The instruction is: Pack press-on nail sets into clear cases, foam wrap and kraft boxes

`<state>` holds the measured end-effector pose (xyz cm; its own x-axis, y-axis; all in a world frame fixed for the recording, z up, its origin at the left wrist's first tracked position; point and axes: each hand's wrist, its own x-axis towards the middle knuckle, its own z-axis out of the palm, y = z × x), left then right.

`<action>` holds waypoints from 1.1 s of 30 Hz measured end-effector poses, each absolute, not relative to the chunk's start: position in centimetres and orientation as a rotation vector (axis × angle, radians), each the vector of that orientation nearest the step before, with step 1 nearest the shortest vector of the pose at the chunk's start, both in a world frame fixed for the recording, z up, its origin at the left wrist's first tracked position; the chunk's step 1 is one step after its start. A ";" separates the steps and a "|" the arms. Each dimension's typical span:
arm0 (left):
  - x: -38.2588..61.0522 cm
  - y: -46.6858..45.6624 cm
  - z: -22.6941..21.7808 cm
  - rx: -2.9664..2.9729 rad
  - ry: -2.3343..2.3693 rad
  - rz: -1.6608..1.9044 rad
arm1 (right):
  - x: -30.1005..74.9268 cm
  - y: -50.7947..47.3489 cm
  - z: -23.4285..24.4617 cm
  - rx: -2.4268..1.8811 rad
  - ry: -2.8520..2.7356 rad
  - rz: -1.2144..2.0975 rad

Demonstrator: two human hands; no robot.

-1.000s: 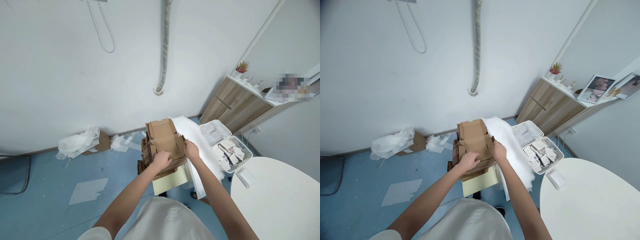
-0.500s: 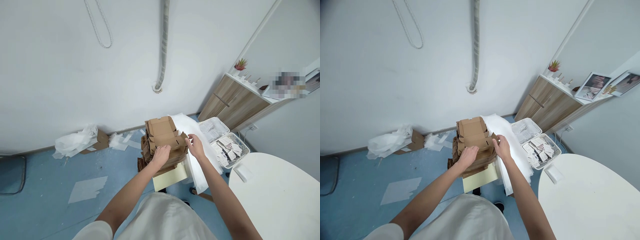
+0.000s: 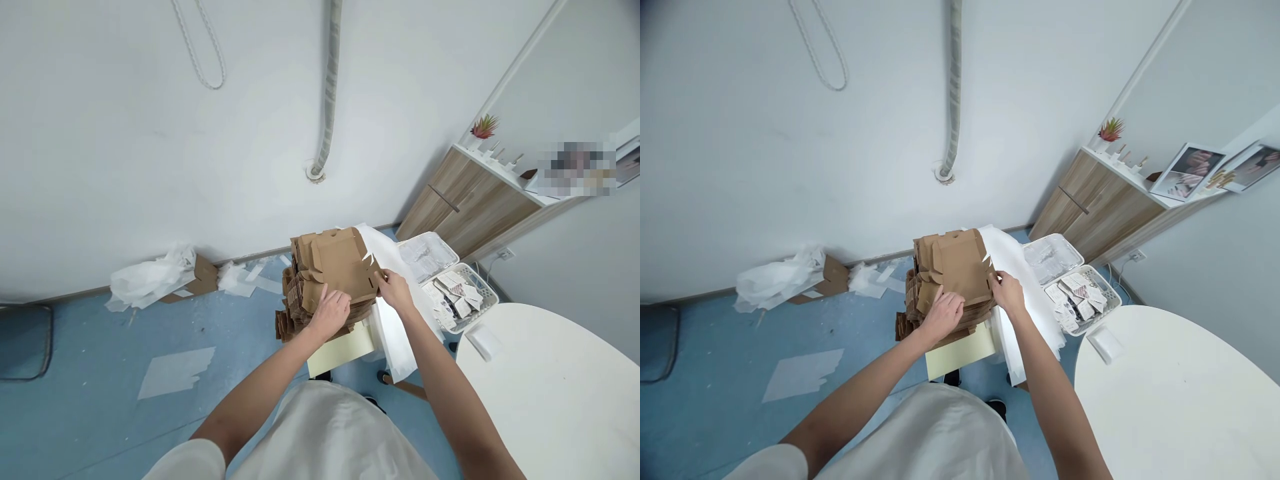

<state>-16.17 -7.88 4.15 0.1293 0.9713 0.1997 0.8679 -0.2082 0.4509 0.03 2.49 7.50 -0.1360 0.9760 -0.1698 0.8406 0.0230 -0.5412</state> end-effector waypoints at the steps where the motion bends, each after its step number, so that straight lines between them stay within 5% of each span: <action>1: -16.0 -8.1 4.5 2.175 1.796 0.678 | 0.1 2.4 7.4 -1.892 -2.072 0.707; 11: -17.6 -7.8 6.2 1.767 2.175 0.986 | 6.7 -0.6 7.1 -1.829 -1.796 0.522; 19: -11.8 -5.2 4.5 1.541 1.576 0.922 | 15.6 -7.7 6.5 -2.001 -1.409 0.352; 33: 12.9 -11.5 4.6 2.176 0.967 0.577 | 32.8 -28.0 1.3 -2.125 -0.798 -0.021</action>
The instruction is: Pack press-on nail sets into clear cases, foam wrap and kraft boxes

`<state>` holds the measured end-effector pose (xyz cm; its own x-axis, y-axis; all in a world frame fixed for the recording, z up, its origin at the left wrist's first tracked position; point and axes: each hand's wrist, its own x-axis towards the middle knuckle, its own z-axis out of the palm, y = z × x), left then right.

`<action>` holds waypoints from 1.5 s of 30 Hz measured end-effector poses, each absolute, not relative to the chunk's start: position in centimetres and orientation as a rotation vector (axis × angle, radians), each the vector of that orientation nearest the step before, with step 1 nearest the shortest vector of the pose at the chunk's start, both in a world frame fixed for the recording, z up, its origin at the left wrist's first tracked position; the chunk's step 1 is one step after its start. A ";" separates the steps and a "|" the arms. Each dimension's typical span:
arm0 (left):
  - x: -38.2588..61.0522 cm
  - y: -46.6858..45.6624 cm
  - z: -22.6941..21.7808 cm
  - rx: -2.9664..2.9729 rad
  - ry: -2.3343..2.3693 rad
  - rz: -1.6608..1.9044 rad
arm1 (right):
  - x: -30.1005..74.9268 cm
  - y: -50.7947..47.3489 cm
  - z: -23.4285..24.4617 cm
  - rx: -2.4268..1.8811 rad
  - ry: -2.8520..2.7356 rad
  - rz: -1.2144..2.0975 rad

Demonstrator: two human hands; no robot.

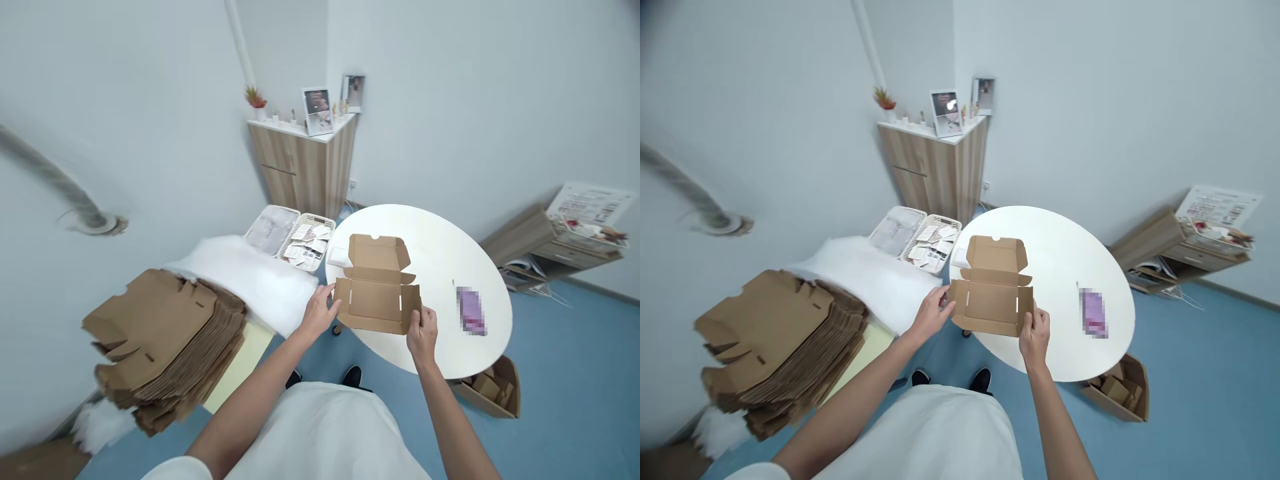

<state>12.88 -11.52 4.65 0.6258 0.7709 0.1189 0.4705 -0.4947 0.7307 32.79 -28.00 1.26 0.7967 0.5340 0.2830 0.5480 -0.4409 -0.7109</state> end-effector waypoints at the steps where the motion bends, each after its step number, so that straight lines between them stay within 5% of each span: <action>1: 14.6 -12.1 4.3 2.190 0.943 0.534 | 34.0 -29.4 0.6 -2.140 -0.771 -0.009; 18: 27.2 -14.6 -2.9 2.230 0.846 0.112 | 42.6 -36.1 -4.7 -2.266 -0.598 0.518; 37: 29.2 -13.5 -4.4 2.539 0.779 0.085 | 44.7 -33.8 -6.7 -2.385 -0.446 0.439; 45: 31.2 -16.1 -4.8 2.802 0.400 -0.391 | 50.5 -30.2 -6.2 -2.435 -0.746 0.488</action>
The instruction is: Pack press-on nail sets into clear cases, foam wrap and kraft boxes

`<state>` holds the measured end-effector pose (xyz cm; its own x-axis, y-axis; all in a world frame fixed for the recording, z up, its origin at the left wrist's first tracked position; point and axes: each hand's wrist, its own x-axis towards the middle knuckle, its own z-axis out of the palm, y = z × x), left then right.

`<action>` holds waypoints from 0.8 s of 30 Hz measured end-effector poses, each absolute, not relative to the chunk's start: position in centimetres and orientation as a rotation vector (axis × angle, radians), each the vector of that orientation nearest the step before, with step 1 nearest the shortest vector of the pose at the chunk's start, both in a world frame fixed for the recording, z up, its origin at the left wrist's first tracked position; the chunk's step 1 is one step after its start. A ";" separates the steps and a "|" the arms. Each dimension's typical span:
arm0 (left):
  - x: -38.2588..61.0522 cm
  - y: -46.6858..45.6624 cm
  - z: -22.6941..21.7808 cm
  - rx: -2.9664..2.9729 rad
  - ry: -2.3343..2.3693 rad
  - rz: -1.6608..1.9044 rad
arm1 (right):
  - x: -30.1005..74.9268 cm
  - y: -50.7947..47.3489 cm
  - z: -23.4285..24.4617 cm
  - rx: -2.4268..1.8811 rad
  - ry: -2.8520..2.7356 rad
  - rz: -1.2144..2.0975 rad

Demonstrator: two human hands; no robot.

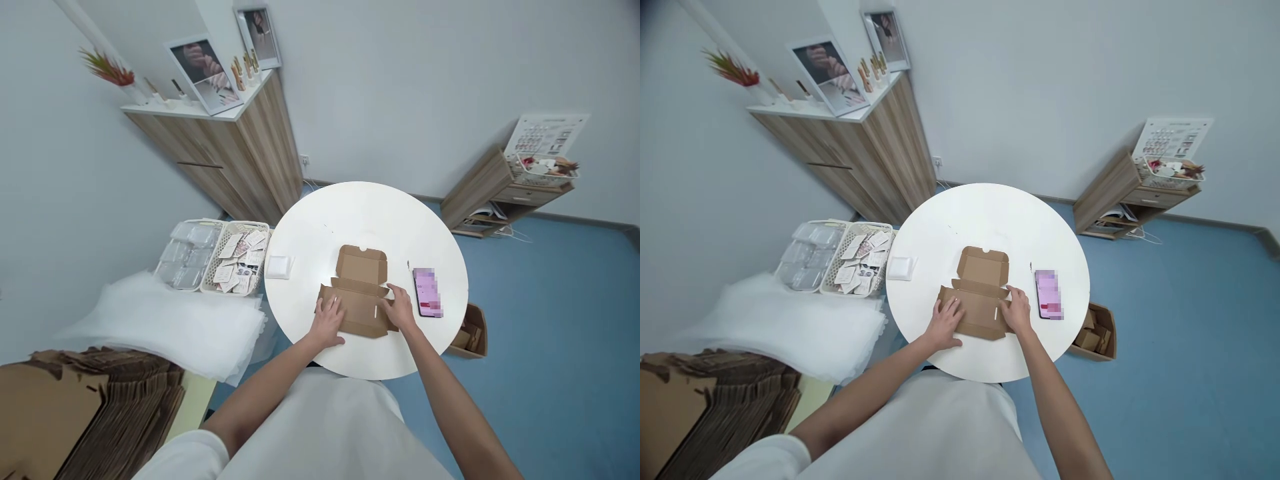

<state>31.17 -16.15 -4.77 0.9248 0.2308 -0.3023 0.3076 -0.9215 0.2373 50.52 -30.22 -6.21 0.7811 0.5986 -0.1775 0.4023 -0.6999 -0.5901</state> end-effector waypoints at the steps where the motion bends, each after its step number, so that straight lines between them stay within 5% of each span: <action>1: 31.4 -16.4 -5.1 2.799 0.409 -0.434 | 51.3 -29.6 -6.4 -2.396 -0.778 0.558; 8: 32.3 -17.5 -6.2 2.734 0.522 -0.530 | 54.6 -26.5 -8.4 -2.044 -0.598 0.963; 24: 33.9 -17.9 -6.3 2.916 0.614 -0.255 | 54.7 -29.3 -9.5 -2.068 -0.629 0.814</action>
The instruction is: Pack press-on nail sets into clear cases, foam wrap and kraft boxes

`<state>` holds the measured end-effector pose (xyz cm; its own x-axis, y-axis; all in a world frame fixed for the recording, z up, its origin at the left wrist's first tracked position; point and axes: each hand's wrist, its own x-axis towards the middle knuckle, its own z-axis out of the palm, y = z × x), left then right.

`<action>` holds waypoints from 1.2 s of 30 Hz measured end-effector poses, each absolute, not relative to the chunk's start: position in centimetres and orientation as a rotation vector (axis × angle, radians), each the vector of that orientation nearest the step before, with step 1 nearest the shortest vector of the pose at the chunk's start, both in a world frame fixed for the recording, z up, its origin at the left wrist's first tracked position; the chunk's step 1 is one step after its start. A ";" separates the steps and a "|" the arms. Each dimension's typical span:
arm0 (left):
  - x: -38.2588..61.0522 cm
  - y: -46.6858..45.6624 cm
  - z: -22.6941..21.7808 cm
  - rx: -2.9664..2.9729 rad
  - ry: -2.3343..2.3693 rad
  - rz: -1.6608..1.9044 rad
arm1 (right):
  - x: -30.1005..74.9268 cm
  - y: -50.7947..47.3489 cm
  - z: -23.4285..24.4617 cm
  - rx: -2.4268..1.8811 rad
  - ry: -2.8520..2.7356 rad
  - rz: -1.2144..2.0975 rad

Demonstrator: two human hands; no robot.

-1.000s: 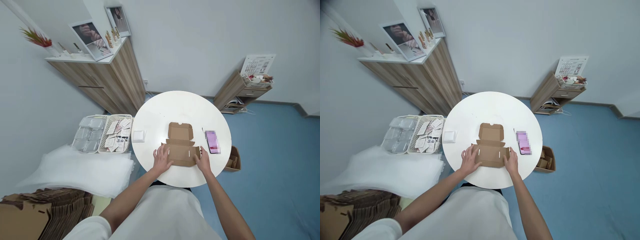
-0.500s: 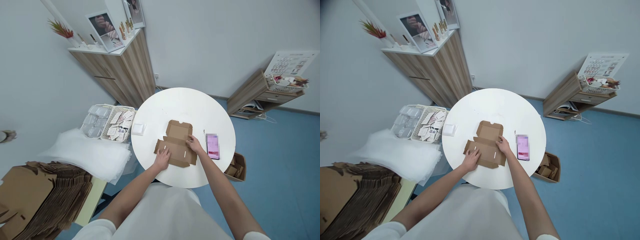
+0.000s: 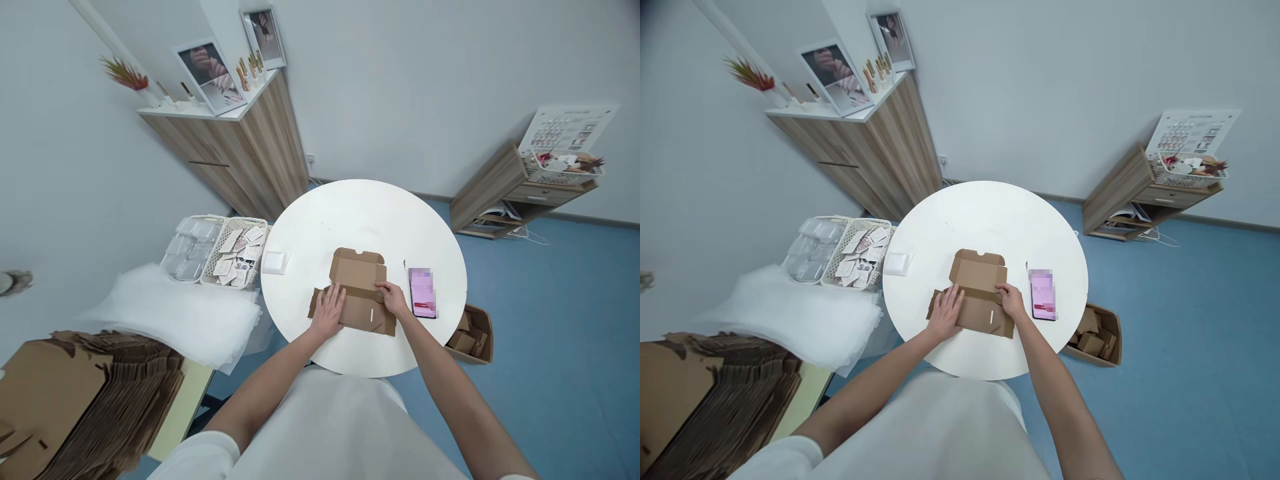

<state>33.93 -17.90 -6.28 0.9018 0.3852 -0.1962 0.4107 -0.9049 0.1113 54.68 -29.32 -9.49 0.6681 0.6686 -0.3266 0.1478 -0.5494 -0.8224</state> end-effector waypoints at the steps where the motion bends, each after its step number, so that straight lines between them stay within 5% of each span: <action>1: 34.2 -17.8 -6.2 2.943 0.583 -0.258 | 54.5 -29.4 -9.4 -2.060 -0.628 0.810; 10: 34.9 -17.4 -6.9 2.968 0.509 -0.368 | 52.8 -29.9 -7.8 -2.075 -0.757 0.971; 16: 34.9 -17.1 -6.9 2.919 0.496 -0.363 | 50.9 -30.3 -5.7 -2.508 -1.226 0.401; 21: 34.9 -17.0 -6.8 2.885 0.476 -0.326 | 48.9 -30.2 -5.7 -2.442 -1.842 0.497; 28: 34.8 -17.1 -6.2 2.884 0.476 -0.308 | 47.5 -29.9 -7.7 -2.564 -1.910 0.414; 36: 29.8 -14.9 -5.7 2.489 1.228 -0.043 | 47.6 -29.4 -8.1 -2.564 -1.864 0.441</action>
